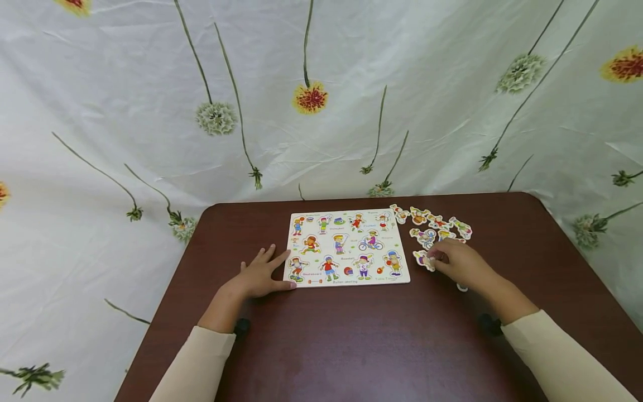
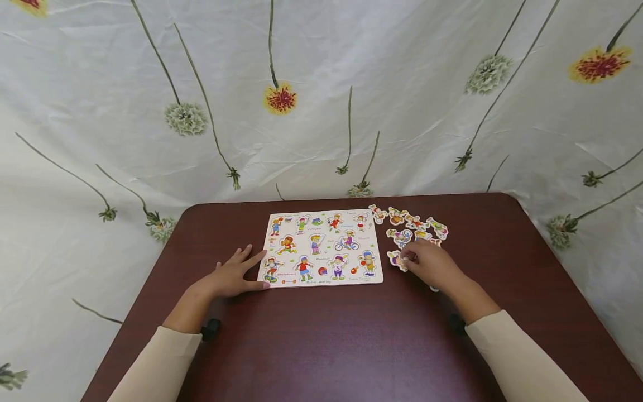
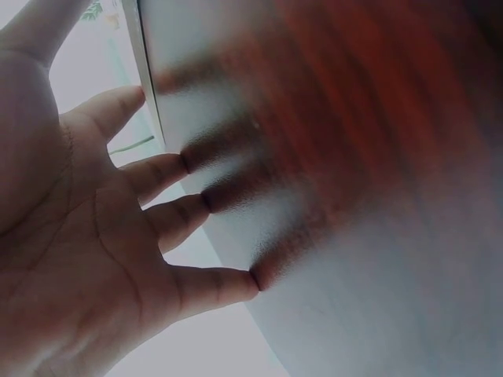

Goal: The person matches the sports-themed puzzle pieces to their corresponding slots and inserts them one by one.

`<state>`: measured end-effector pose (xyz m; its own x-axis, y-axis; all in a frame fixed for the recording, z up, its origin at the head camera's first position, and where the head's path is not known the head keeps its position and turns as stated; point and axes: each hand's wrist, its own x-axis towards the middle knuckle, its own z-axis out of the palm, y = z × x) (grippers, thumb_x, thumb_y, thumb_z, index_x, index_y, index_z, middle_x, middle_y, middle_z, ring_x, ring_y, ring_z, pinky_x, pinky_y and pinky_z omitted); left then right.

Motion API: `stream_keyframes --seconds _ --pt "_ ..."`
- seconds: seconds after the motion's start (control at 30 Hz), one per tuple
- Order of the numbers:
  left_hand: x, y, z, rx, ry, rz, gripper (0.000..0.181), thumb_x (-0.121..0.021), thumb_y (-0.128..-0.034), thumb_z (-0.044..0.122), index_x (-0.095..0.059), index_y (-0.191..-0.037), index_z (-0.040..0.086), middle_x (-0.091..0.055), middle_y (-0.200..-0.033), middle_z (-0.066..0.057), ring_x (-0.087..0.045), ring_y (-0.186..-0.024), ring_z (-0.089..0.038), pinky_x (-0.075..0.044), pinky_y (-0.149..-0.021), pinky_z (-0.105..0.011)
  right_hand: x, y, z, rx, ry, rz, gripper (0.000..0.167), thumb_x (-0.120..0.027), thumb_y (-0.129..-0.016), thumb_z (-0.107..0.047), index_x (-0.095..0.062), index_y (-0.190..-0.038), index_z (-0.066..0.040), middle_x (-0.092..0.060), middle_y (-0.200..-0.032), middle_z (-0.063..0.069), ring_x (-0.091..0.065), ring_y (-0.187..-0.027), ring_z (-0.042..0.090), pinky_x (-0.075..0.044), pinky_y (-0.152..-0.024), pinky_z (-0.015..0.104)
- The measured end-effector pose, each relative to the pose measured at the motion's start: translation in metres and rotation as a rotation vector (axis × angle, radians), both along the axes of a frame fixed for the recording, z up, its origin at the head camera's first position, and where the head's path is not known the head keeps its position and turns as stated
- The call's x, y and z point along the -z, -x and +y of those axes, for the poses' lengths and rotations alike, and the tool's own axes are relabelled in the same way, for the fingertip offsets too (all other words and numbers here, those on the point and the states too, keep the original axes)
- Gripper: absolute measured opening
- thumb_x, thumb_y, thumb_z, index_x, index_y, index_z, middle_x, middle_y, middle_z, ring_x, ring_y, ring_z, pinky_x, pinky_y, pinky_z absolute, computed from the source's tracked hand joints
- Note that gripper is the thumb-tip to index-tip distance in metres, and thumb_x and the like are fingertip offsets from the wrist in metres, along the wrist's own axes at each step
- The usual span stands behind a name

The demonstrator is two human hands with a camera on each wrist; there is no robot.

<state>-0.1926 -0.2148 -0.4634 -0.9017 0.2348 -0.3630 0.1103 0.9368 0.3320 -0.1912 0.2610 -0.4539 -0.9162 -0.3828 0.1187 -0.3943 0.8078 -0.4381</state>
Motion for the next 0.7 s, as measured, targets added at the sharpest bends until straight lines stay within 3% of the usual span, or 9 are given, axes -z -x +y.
stream_keyframes --seconds 0.23,0.47,0.7 --pt "0.000 0.000 0.000 0.006 0.005 0.005 0.096 -0.068 -0.0858 0.066 -0.025 -0.162 0.027 -0.010 -0.170 -0.021 -0.006 -0.157 -0.046 -0.008 -0.111 -0.083 0.000 0.004 -0.031 0.000 0.055 -0.020 0.006 -0.074 -0.091 -0.013 -0.069 -0.093 -0.010 -0.063 -0.081 -0.001 -0.054 -0.073 0.010 -0.046 -0.067 0.030" --pt "-0.001 0.000 0.001 0.000 0.002 0.006 0.096 -0.069 -0.0854 0.064 -0.026 -0.162 0.026 -0.010 -0.170 -0.021 -0.006 -0.157 -0.046 -0.008 -0.112 -0.082 0.001 0.007 -0.065 0.004 0.105 -0.097 0.011 -0.074 -0.093 -0.019 -0.066 -0.091 -0.011 -0.062 -0.076 -0.002 -0.051 -0.066 0.008 -0.043 -0.061 0.027" --pt "-0.001 0.000 0.001 0.001 0.004 0.008 0.096 -0.069 -0.0855 0.064 -0.026 -0.162 0.026 -0.010 -0.170 -0.021 -0.007 -0.156 -0.047 -0.009 -0.111 -0.082 0.005 0.011 -0.097 0.010 0.132 -0.114 0.015 -0.075 -0.092 -0.024 -0.065 -0.087 -0.013 -0.064 -0.075 -0.003 -0.053 -0.066 0.007 -0.044 -0.064 0.026"
